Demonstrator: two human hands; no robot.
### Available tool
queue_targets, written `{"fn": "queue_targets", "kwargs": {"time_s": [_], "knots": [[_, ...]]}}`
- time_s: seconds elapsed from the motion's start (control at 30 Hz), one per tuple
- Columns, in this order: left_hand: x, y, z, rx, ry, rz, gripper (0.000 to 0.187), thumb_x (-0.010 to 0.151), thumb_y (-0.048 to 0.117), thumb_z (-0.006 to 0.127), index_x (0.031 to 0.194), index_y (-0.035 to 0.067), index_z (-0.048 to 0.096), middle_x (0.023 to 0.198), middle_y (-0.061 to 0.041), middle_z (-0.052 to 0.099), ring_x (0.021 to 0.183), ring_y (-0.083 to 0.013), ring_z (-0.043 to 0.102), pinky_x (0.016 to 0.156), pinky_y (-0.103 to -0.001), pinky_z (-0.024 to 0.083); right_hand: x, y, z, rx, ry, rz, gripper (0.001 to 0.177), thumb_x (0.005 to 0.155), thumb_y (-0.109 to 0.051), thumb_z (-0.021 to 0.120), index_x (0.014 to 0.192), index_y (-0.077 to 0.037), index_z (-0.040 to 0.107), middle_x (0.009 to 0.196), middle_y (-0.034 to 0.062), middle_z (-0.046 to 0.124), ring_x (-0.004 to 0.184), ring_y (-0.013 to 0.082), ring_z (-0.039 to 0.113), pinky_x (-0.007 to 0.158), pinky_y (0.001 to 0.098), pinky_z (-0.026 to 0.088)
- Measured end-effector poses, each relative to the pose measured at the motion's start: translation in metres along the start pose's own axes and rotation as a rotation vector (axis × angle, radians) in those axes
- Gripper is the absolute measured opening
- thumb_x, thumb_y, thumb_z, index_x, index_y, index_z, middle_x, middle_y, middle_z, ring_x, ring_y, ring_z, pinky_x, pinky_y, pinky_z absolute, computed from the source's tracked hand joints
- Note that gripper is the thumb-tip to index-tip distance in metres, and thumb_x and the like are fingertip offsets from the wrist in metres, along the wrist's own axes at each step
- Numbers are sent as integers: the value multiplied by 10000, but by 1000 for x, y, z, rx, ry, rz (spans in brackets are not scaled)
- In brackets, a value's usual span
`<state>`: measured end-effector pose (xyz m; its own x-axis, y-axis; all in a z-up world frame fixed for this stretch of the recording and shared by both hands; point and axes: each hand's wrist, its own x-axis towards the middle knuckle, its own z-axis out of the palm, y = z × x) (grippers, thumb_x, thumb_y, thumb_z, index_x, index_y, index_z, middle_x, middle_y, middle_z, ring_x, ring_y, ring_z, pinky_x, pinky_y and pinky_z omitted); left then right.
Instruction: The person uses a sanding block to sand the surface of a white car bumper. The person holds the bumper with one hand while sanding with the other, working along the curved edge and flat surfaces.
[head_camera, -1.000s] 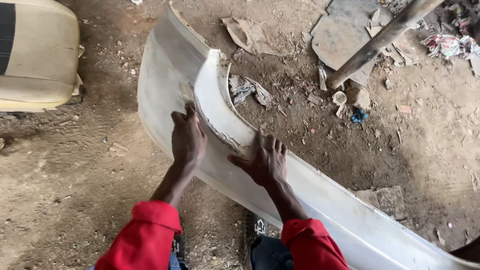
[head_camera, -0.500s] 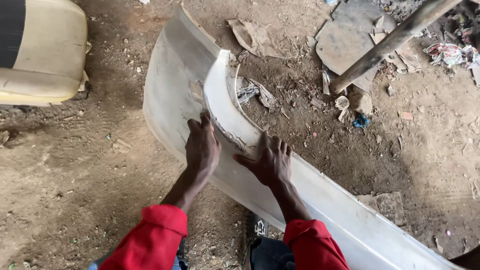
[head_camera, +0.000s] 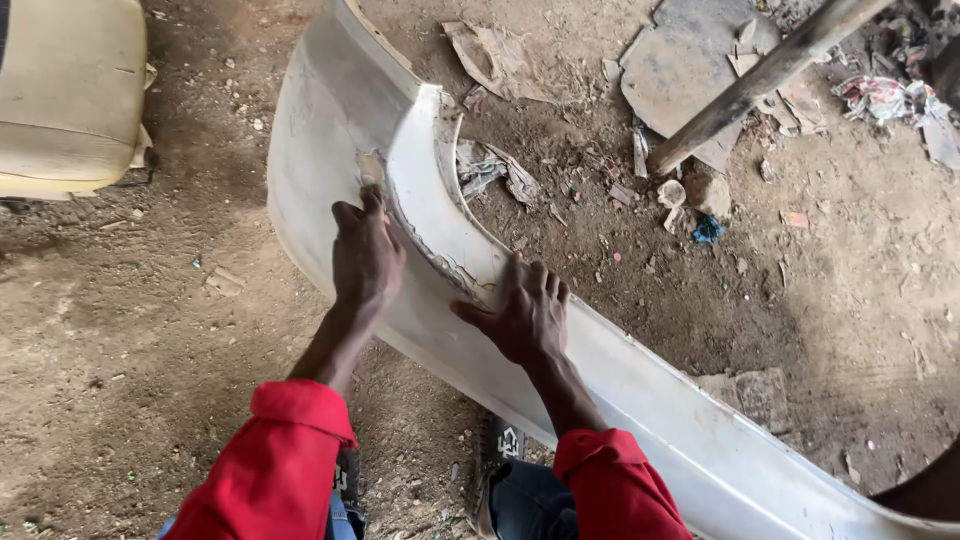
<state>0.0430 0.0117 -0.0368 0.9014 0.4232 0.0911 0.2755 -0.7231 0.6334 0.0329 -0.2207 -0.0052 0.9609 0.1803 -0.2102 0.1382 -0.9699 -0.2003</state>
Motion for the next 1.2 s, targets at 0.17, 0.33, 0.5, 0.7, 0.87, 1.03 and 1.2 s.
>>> {"fn": "queue_targets", "kwargs": {"time_s": [0.17, 0.33, 0.5, 0.7, 0.87, 1.03, 1.2], "knots": [[-31, 35, -10, -21, -79, -27, 515, 1100, 33, 624, 1586, -113, 539, 1185, -327, 579, 970, -459, 817, 805, -513, 733, 3, 3, 2, 9, 8, -6, 1391, 755, -1009, 694, 1726, -54, 410, 1598, 268, 531, 1506, 463, 507, 1276, 553, 360], [-18, 24, 1, -40, -92, -29, 533, 1088, 37, 634, 1581, -130, 523, 1198, -342, 567, 979, -450, 820, 831, -513, 722, 0, 4, 2, 1, -2, -7, 1377, 766, -995, 702, 1731, -65, 384, 1586, 260, 522, 1504, 465, 498, 1257, 562, 390], [-21, 25, -5, -14, -33, 7, 563, 1070, 25, 643, 1589, -136, 498, 1208, -302, 563, 1034, -513, 809, 838, -515, 732, 4, 5, 1, 14, 15, -3, 1392, 753, -1016, 686, 1719, -53, 406, 1566, 276, 541, 1487, 481, 512, 1243, 577, 399], [-31, 43, -9, -86, -71, -16, 565, 1077, -27, 636, 1619, -128, 513, 1203, -370, 571, 966, -449, 819, 841, -521, 711, 1, 1, -9, 12, 17, -7, 1382, 759, -1007, 690, 1715, -50, 407, 1555, 278, 544, 1478, 487, 519, 1240, 577, 422], [-16, 18, -7, -25, -55, -14, 593, 1060, -15, 659, 1619, -118, 492, 1198, -301, 548, 998, -460, 819, 839, -495, 720, -1, 2, -9, 16, 26, -20, 1381, 760, -1006, 685, 1707, -37, 419, 1546, 286, 552, 1466, 494, 527, 1235, 582, 422], [-32, 35, -12, 113, -125, 7, 630, 1040, -44, 689, 1636, -115, 497, 1214, -278, 585, 1040, -367, 833, 892, -424, 706, 2, 0, -9, -1, 3, -1, 1381, 757, -1020, 672, 1719, -63, 413, 1568, 266, 547, 1494, 488, 510, 1259, 576, 408], [-9, 23, -19, 58, -17, 12, 655, 1027, -25, 755, 1624, -101, 498, 1282, -265, 553, 1184, -421, 778, 1001, -460, 671, 0, 3, -10, 14, 20, -27, 1358, 774, -980, 701, 1711, -39, 414, 1567, 282, 549, 1488, 502, 508, 1246, 596, 414]]}}
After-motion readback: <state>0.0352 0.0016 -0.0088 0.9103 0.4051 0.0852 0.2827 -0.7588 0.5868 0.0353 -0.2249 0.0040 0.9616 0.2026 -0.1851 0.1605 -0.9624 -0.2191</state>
